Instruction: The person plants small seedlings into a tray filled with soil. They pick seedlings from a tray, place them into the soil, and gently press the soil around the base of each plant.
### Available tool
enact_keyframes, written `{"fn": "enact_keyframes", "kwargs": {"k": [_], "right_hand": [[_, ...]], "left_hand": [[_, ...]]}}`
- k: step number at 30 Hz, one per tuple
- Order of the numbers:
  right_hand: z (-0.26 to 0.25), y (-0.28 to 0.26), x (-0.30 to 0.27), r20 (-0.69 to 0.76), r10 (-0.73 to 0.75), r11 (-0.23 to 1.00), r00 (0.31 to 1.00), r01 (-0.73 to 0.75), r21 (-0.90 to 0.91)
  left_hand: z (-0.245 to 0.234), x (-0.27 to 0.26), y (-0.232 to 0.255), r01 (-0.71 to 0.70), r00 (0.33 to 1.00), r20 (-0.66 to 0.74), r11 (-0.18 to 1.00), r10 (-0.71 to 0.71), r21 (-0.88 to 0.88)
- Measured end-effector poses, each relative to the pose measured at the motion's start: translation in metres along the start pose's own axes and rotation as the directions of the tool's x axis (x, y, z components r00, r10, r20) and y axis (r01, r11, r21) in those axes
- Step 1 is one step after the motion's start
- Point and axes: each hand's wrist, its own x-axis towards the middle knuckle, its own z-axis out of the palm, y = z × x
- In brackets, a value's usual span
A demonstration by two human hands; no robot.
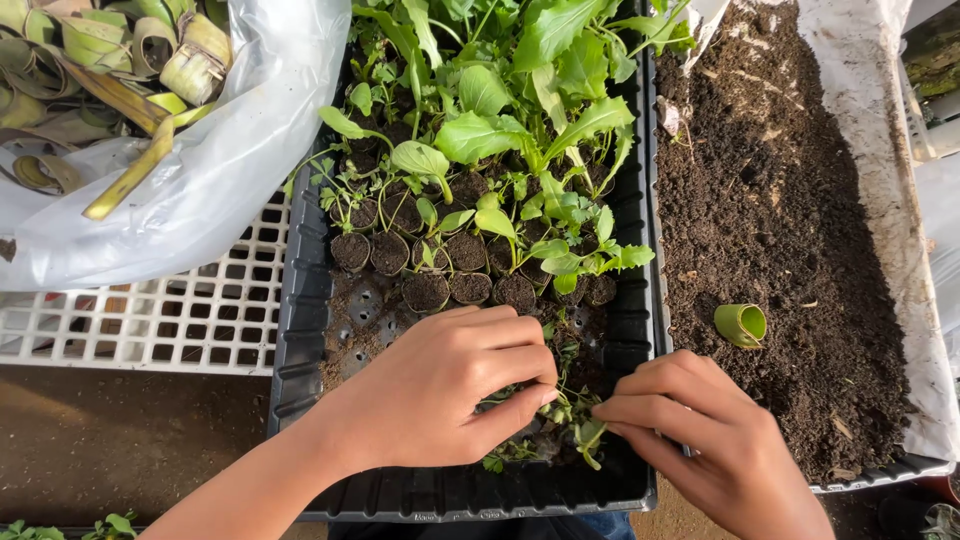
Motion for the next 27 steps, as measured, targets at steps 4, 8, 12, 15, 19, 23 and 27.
{"fn": "enact_keyframes", "kwargs": {"k": [4,8,12,15,19,23,27], "right_hand": [[-0.01,-0.006,-0.005,-0.098,0.13,0.989,0.987,-0.121,0.089],[-0.012,-0.005,-0.01,-0.215,0.216,0.973,0.952,-0.193,0.122],[-0.014,-0.004,-0.013,-0.285,0.311,0.949,0.907,-0.279,0.149],[-0.011,-0.006,-0.012,-0.343,0.378,0.923,0.86,-0.323,0.21],[-0.006,-0.011,-0.01,-0.403,0.347,0.937,0.847,-0.295,0.187],[-0.002,-0.017,-0.007,-0.507,0.213,0.974,0.835,-0.22,0.046],[0.0,-0.016,-0.008,-0.568,0.116,0.981,0.814,-0.185,-0.065]], "left_hand": [[0.009,-0.002,-0.006,0.039,0.997,0.056,0.995,-0.045,0.096],[0.019,-0.004,-0.007,0.09,0.972,0.21,0.993,-0.103,0.072],[0.025,-0.002,0.001,0.087,0.917,0.393,0.996,-0.073,-0.017],[0.029,0.001,0.007,0.086,0.883,0.467,0.994,-0.041,-0.075],[0.025,0.014,0.022,0.112,0.936,0.343,0.99,-0.076,-0.084],[0.021,0.032,0.042,0.345,0.928,0.247,0.891,-0.278,-0.295],[0.029,0.046,0.051,0.298,0.949,0.011,0.887,-0.315,-0.352]]}}
